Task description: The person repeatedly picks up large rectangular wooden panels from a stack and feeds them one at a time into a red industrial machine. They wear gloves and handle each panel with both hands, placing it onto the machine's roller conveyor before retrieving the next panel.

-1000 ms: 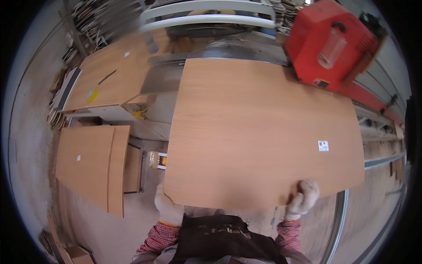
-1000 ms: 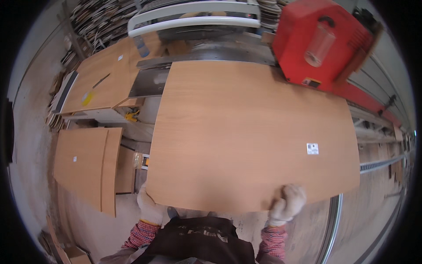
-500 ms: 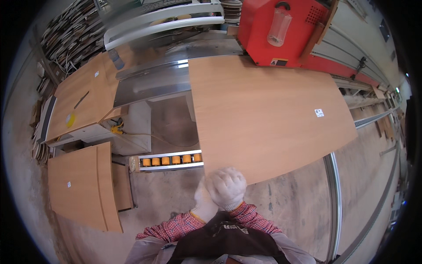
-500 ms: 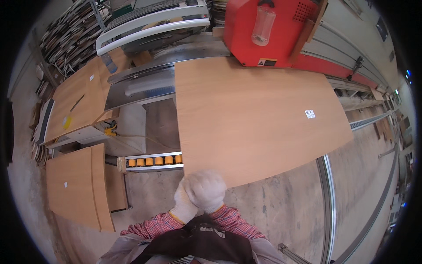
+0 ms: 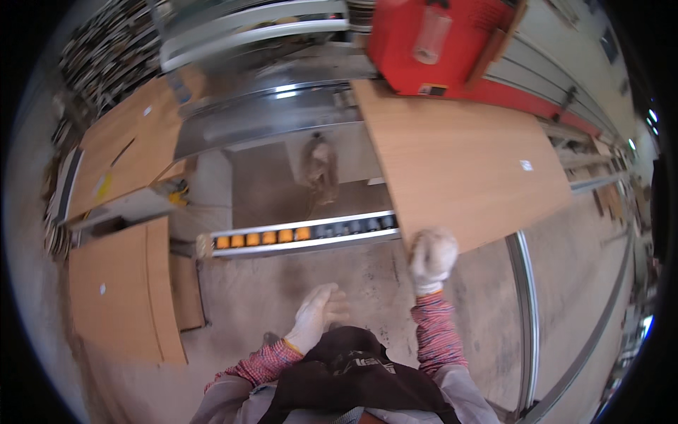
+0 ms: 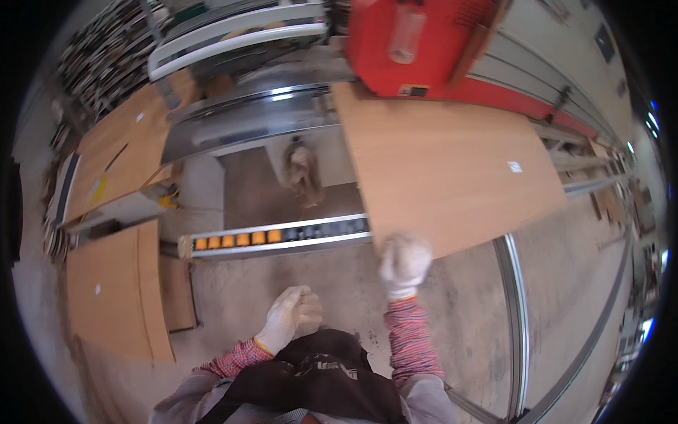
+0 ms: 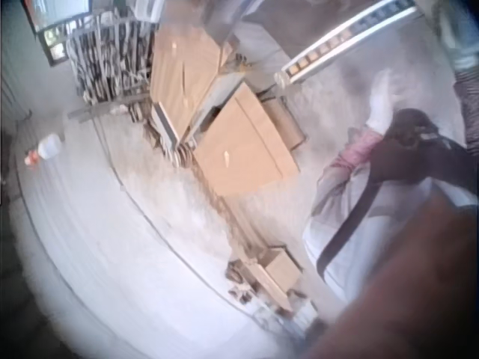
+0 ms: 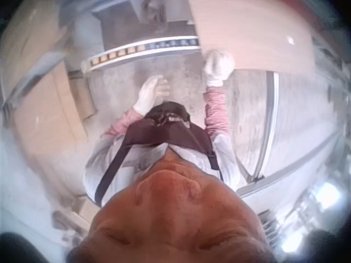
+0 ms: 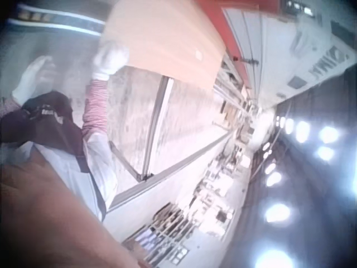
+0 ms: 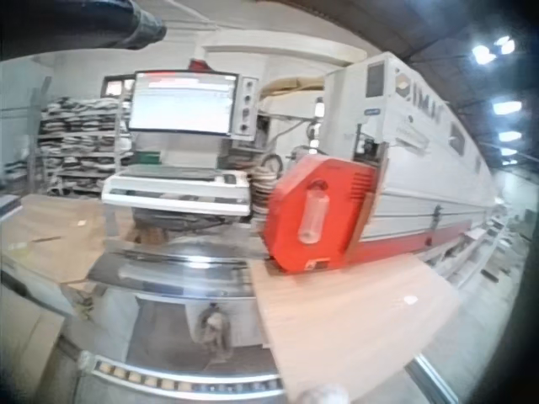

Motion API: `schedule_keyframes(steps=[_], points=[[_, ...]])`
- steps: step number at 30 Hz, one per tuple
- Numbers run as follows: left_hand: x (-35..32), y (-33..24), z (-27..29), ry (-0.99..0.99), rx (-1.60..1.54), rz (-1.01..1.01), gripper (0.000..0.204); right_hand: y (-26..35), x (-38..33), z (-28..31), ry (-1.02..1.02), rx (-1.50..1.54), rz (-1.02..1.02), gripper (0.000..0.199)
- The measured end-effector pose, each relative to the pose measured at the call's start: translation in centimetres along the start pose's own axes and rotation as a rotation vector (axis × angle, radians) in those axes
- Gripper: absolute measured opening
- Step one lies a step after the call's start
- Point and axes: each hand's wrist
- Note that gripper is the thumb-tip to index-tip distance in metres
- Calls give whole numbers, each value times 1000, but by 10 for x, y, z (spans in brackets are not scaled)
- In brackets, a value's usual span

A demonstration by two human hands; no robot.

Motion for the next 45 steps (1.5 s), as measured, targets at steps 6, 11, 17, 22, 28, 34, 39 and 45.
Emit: schedule_keyframes(steps=[6,11,17,22,28,34,39,45], points=[[-48,-18,26,-164,53,-176,44,-133,-28,26,-60,-173,-97,16],[-107,14,150,-515,-14,-132,55,-139,8,48,143,-196,-372,33],[-212,50,340,-1244,-46,-410,48,-46,15,10,27,-67,-430,47],[-275,14,450,-1538,-334,-477,43,297,-78,-89,692,927,-326,53],[-282,22,543,-1342,-463,-414,51,539,-186,-348,974,640,324,57],[-281,1,563,-1024,-517,-345,50,658,-166,-486,1043,276,246,59],[-293,-34,561,-898,-458,-326,55,671,-149,-507,1205,138,198,59],[-308,-8,575,-1013,-579,-434,63,638,-170,-466,1278,214,124,52]])
Point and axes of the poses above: each hand's wrist, its own x-axis towards the middle knuckle, its own z-axis out of the back of the hand, y = z × x, and after that the axes turned 5 degrees about -z, right-handed
